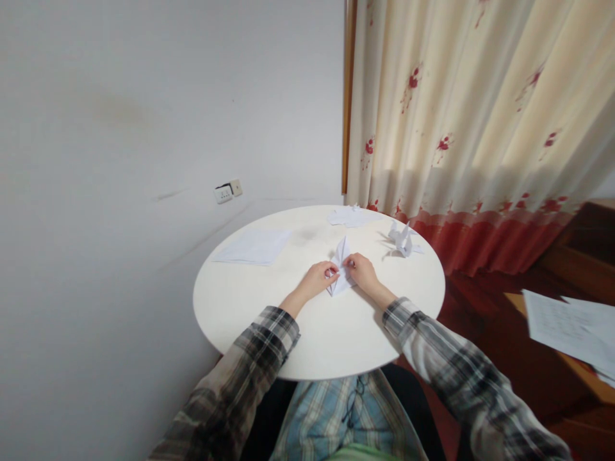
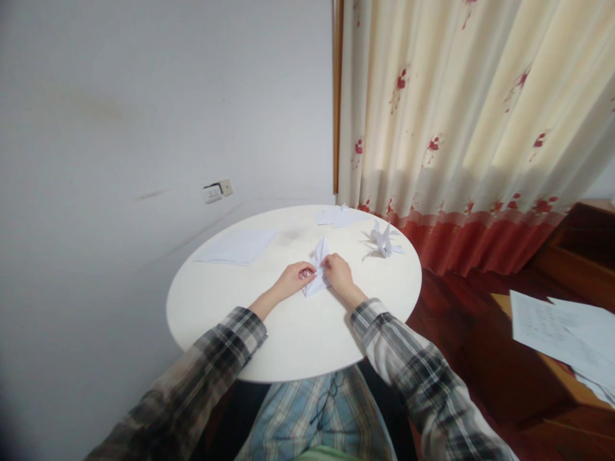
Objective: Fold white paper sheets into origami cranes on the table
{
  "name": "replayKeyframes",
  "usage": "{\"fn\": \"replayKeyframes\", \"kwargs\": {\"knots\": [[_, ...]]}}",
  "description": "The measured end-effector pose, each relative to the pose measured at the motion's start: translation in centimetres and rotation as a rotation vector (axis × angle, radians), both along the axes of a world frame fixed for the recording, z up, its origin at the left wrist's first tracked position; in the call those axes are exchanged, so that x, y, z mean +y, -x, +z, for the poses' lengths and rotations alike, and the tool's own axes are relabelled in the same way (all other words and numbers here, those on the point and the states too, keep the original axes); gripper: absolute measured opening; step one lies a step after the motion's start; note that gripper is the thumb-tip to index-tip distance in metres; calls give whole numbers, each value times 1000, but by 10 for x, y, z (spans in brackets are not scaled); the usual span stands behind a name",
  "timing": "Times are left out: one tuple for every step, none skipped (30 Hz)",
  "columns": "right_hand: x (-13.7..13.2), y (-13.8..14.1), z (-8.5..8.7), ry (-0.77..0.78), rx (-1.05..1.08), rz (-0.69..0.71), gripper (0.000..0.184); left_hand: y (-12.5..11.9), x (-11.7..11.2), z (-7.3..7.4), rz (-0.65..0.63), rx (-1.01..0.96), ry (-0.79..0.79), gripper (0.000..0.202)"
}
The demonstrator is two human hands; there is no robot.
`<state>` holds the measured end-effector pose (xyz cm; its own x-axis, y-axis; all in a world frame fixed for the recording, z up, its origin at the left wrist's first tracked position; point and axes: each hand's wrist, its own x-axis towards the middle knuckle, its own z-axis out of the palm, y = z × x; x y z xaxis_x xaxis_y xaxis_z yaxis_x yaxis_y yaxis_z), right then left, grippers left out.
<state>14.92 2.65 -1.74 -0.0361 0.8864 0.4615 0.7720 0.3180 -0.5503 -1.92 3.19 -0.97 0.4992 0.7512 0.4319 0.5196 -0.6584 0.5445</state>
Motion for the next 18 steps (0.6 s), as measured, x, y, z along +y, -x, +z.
{"fn": "replayKeyframes", "kwargs": {"knots": [[-1, 1, 1, 16, -13, 0, 24, 0, 0, 0, -6, -3, 4, 13], [-2, 2, 2, 27, -22, -7, 22, 0, 0, -1, -15, -6, 7, 14], [-3, 3, 3, 36, -32, -18, 20, 1, 0, -1, -27, -10, 8, 14], [-3, 4, 4, 43, -44, -27, 18, 1, 1, -2, -39, -14, 8, 15], [-4, 5, 4, 50, -59, -33, 17, 1, 1, -2, -52, -16, 7, 15], [-4, 5, 5, 58, -77, -34, 17, 1, 1, -3, -63, -18, 5, 16], [-4, 5, 5, 66, -95, -29, 16, 2, 1, -3, -74, -19, 4, 17], [-4, 5, 5, 72, -114, -21, 16, 2, 1, -4, -84, -21, 5, 17], [-3, 5, 4, 78, -133, -11, 16, 2, 1, -4, -91, -23, 9, 18], [-3, 5, 4, 81, -150, 0, 15, 2, 1, -4, -95, -25, 15, 18], [-2, 4, 4, 84, -164, 8, 15, 2, 1, -4, -96, -27, 20, 19], [-2, 4, 3, 86, -173, 13, 14, 2, 0, -4, -94, -29, 25, 20], [-1, 4, 3, 88, -178, 16, 14, 2, 0, -4, -93, -28, 29, 21], [-1, 4, 3, 89, -179, 16, 14, 2, -1, -3, -94, -28, 32, 22], [-1, 4, 3, 89, -180, 17, 14, 1, -1, -3, -98, -29, 35, 24], [-1, 4, 4, 89, -182, 18, 14, 1, -1, -3, -105, -28, 37, 26], [-1, 4, 4, 88, -186, 20, 14, 1, -2, -2, -112, -24, 35, 27], [-2, 4, 4, 86, -190, 22, 14, 1, -2, -2, -116, -15, 25, 28]]}}
